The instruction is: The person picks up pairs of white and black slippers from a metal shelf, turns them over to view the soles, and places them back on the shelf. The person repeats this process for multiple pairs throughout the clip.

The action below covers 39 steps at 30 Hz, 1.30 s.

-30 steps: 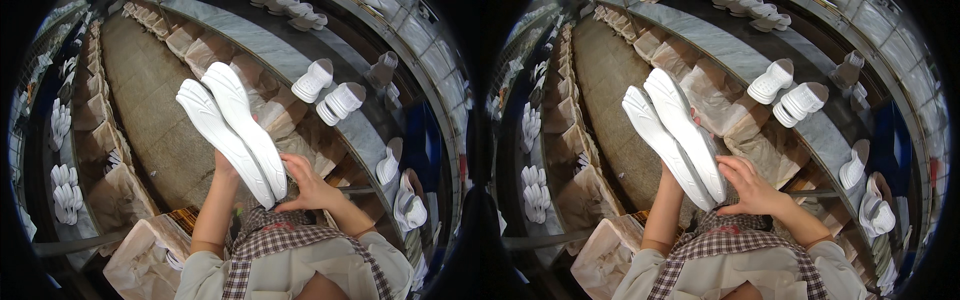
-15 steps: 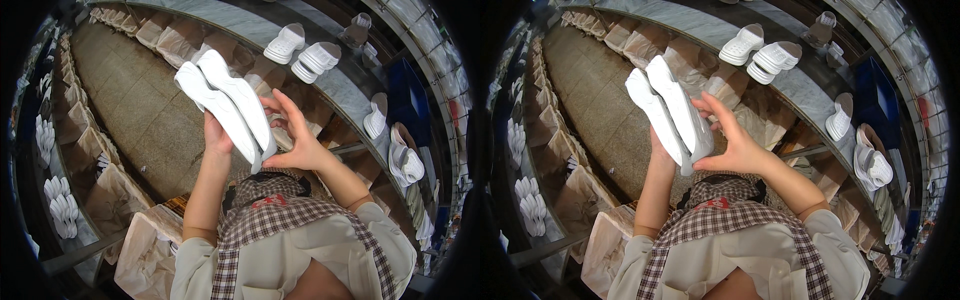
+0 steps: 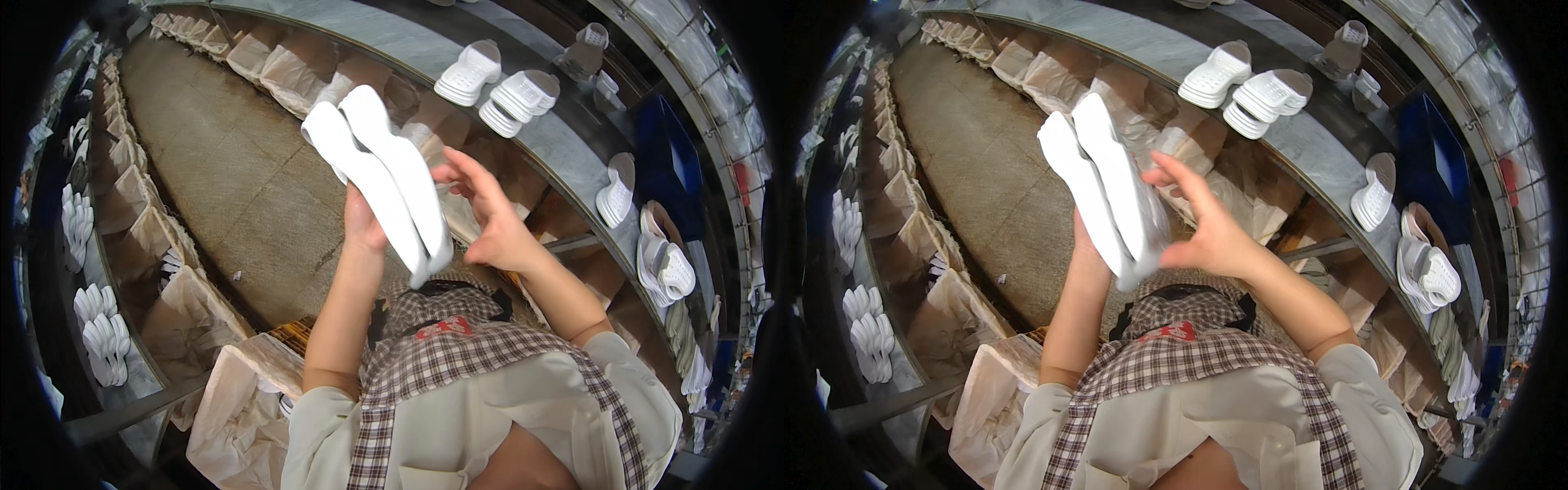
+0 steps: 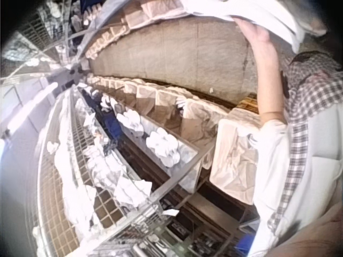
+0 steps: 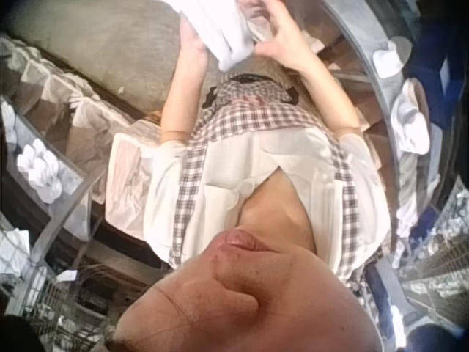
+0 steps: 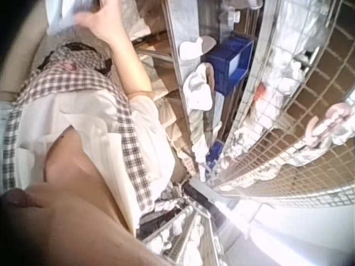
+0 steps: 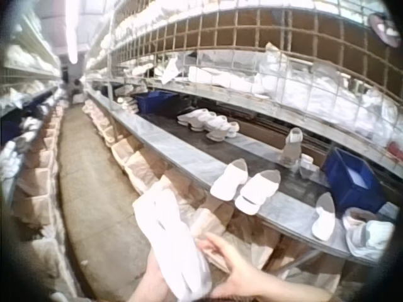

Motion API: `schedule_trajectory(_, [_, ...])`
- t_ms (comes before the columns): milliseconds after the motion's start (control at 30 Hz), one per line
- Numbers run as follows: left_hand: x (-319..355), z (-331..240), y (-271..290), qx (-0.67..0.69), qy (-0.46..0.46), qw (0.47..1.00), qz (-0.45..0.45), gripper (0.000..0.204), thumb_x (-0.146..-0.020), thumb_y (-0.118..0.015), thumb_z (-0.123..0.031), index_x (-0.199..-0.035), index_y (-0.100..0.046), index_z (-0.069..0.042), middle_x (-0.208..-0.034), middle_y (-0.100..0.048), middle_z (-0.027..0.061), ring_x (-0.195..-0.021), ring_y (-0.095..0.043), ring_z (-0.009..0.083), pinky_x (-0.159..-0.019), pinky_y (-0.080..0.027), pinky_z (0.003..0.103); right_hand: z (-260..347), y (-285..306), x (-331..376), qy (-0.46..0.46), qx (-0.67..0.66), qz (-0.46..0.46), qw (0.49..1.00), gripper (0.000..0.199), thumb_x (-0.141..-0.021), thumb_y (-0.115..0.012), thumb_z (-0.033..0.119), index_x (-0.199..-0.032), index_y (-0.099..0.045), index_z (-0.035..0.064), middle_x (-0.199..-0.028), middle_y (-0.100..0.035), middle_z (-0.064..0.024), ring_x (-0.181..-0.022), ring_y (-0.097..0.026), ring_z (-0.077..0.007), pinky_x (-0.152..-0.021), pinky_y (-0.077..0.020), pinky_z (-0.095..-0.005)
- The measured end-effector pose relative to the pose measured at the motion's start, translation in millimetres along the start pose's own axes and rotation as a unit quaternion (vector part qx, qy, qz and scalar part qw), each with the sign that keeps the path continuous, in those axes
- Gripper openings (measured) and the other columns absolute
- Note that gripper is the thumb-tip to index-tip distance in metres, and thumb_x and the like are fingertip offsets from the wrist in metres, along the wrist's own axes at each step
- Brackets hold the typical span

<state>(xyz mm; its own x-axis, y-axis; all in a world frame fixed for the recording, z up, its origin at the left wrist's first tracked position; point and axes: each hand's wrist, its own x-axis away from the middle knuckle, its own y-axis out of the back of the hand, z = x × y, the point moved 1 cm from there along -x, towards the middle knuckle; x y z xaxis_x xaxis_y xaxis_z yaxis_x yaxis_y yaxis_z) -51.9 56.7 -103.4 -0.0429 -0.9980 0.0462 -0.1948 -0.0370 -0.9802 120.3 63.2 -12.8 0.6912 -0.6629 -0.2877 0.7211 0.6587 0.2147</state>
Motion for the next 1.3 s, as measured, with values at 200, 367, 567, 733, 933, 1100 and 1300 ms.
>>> schedule_trajectory(200, [-5, -6, 9, -0.12, -0.034, 0.989, 0.084, 0.049, -0.095, -0.05, -0.031, -0.13, -0.041, 0.001, -0.125, -0.053, 0.0136, -0.111, -0.056, 0.0264, -0.093, -0.049, 0.041, -9, 9, -18, -0.158, -0.091, -0.029, 0.983, 0.077, -0.082, -0.069, 0.028, -0.139, -0.029, -0.0041, -0.128, -0.045, -0.0142, -0.117, -0.045, -0.0217, -0.094, -0.0409, -0.0315])
schedule_trajectory(367, [2, -2, 4, -0.192, -0.115, 0.972, 0.071, 0.045, -0.092, -0.056, -0.021, -0.13, -0.042, -0.001, -0.124, -0.052, 0.0105, -0.112, -0.053, 0.0217, -0.094, -0.046, 0.037, -6, 10, -12, -0.115, 0.074, 0.051, 0.989, 0.088, -0.068, -0.08, 0.033, -0.133, -0.036, -0.0067, -0.129, -0.041, -0.0222, -0.123, -0.037, -0.0329, -0.104, -0.0298, -0.0399])
schedule_trajectory(567, [7, -4, -1, -0.377, -0.139, 0.912, 0.083, 0.05, -0.093, -0.053, -0.025, -0.134, -0.037, 0.0, -0.127, -0.05, 0.0123, -0.112, -0.054, 0.0235, -0.093, -0.047, 0.037, -14, 9, 3, -0.102, 0.119, 0.028, 0.987, 0.079, -0.065, -0.081, 0.03, -0.124, -0.042, -0.0052, -0.123, -0.043, -0.0214, -0.121, -0.037, -0.0345, -0.103, -0.0287, -0.04])
schedule_trajectory(733, [7, -4, 1, -0.346, -0.102, 0.931, 0.045, 0.051, -0.078, -0.062, 0.004, -0.126, -0.046, 0.0, -0.121, -0.054, 0.01, -0.112, -0.053, 0.0208, -0.094, -0.044, 0.035, -16, 10, 11, -0.101, 0.125, 0.02, 0.987, 0.079, -0.065, -0.08, 0.028, -0.125, -0.041, -0.0045, -0.124, -0.042, -0.0209, -0.122, -0.036, -0.0349, -0.104, -0.0273, -0.04])
schedule_trajectory(933, [6, -3, 1, -0.378, -0.097, 0.92, 0.046, 0.043, -0.08, -0.064, -0.002, -0.121, -0.051, 0.001, -0.114, -0.059, 0.0106, -0.102, -0.058, 0.0204, -0.088, -0.048, 0.034, -12, 13, 18, -0.103, 0.145, 0.022, 0.984, 0.082, -0.066, -0.08, 0.026, -0.13, -0.037, -0.0017, -0.128, -0.04, -0.0215, -0.125, -0.033, -0.0373, -0.106, -0.0251, -0.0417])
schedule_trajectory(1100, [5, -2, -1, -0.365, -0.096, 0.924, 0.064, 0.041, -0.082, -0.065, -0.007, -0.119, -0.052, 0.002, -0.111, -0.061, 0.0108, -0.099, -0.06, 0.0199, -0.085, -0.049, 0.034, -13, 11, 20, -0.092, 0.161, 0.018, 0.983, 0.086, -0.066, -0.08, 0.025, -0.134, -0.033, -0.0006, -0.132, -0.037, -0.0227, -0.128, -0.031, -0.0388, -0.107, -0.0237, -0.043])
schedule_trajectory(1300, [8, -4, 5, -0.412, -0.105, 0.904, 0.052, 0.051, -0.077, -0.072, -0.008, -0.122, -0.051, 0.001, -0.115, -0.059, 0.0097, -0.104, -0.057, 0.0185, -0.089, -0.047, 0.033, -16, 10, 23, -0.096, 0.156, 0.017, 0.983, 0.081, -0.067, -0.08, 0.025, -0.131, -0.037, -0.0009, -0.132, -0.037, -0.0224, -0.128, -0.03, -0.0387, -0.107, -0.0243, -0.0425])
